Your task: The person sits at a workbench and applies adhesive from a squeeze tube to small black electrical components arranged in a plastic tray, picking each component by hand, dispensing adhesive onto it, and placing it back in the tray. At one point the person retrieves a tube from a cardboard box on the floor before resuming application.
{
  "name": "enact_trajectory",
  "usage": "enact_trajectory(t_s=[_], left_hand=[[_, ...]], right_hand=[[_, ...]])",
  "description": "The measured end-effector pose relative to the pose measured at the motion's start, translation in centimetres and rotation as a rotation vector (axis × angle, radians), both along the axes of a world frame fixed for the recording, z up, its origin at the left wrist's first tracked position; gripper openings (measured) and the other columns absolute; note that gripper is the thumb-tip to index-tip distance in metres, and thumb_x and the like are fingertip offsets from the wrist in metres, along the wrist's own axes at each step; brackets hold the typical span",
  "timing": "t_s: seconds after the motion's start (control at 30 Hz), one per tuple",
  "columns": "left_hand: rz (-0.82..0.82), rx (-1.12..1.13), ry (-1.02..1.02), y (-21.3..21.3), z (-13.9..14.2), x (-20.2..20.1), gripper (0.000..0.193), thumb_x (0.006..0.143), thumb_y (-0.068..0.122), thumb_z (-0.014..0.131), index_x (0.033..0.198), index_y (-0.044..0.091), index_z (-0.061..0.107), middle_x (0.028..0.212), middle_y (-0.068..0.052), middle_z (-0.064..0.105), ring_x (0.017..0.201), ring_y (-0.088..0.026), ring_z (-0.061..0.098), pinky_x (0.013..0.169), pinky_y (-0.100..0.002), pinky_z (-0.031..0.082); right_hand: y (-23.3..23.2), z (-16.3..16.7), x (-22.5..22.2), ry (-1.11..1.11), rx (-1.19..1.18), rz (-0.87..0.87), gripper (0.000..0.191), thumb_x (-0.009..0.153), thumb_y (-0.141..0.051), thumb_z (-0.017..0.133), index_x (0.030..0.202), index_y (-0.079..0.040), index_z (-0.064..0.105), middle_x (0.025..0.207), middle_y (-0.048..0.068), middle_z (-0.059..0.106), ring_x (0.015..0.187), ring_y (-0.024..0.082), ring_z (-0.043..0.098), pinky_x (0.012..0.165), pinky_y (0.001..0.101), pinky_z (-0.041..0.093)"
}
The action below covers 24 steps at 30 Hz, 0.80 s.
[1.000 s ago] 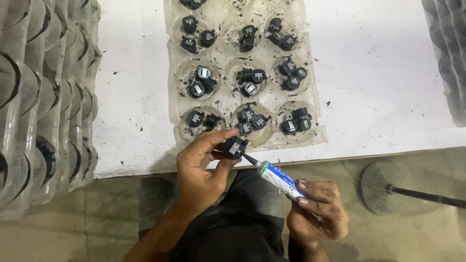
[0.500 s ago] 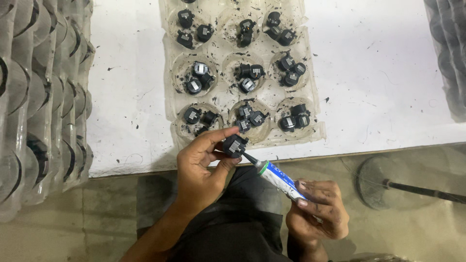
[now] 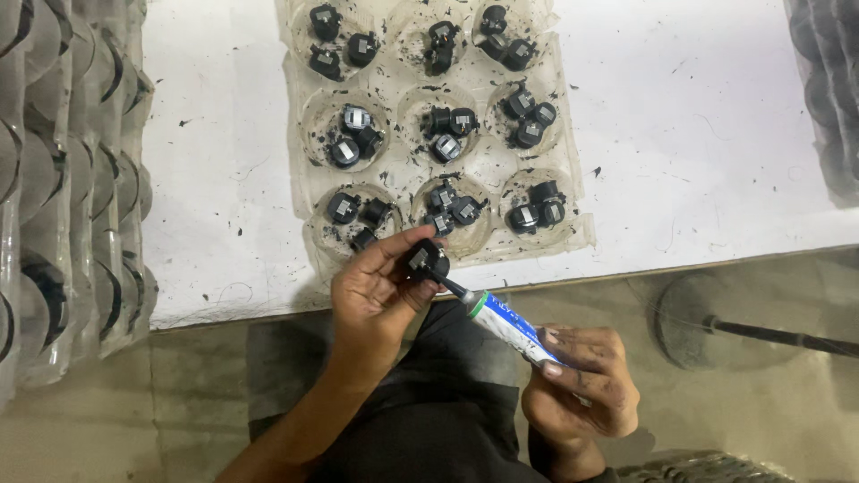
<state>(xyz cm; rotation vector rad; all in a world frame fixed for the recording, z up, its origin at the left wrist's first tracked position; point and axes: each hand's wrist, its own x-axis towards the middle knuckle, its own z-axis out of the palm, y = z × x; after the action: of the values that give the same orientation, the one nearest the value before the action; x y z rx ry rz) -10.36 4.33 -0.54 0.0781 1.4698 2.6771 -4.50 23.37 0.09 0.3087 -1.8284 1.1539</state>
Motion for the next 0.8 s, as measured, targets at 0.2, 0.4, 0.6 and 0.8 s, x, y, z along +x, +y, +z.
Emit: enact_trajectory(t_s=[0.2,0.4,0.6,0.8], left_hand=[[-0.1,0.164,-0.137,0.9,-0.7,1.0,0.043,0.094,0.0,0.074,0.136,-0.004,0.062,0.114,-0.008,0.069,0.099,-0.015,0.067,0.09,-0.027,0.056],[-0.182,0.127,-0.157,0.8,-0.8,1.1,0.047,0.095,0.014,0.076,0.136,-0.004,0.063,0.105,-0.007,0.071,0.093,-0.015,0.068,0.088,-0.027,0.055],[-0.202,0.148,-0.195,0.8,-0.6,1.3,0.047,0.096,0.018,0.075,0.135,-0.006,0.064,0.102,-0.01,0.073,0.091,-0.016,0.069,0.087,-0.029,0.055],[-0.217,0.187,-0.192,1.2,-0.4,1.4,0.044,0.099,0.018,0.071,0.135,-0.007,0.063,0.106,-0.011,0.073,0.09,-0.017,0.067,0.088,-0.033,0.057]], right_hand=[[0.1,-0.5,0.3,-0.011,-0.039,-0.072,0.022,0.096,0.002,0.074,0.101,-0.006,0.054,0.094,0.016,0.069,0.085,0.026,0.071,0.071,0.0375,0.067],[0.1,-1.0,-0.6,0.044,-0.046,-0.074,0.023,0.089,0.002,0.074,0.095,-0.004,0.053,0.088,0.017,0.068,0.081,0.026,0.071,0.065,0.0373,0.065],[0.4,-1.3,-0.1,0.016,-0.047,-0.064,0.019,0.091,0.003,0.071,0.095,-0.004,0.054,0.088,0.018,0.069,0.081,0.028,0.07,0.066,0.037,0.065],[0.2,-1.3,-0.2,0.034,-0.083,-0.094,0.02,0.089,0.006,0.072,0.093,-0.004,0.055,0.086,0.017,0.069,0.075,0.025,0.069,0.062,0.0357,0.064]])
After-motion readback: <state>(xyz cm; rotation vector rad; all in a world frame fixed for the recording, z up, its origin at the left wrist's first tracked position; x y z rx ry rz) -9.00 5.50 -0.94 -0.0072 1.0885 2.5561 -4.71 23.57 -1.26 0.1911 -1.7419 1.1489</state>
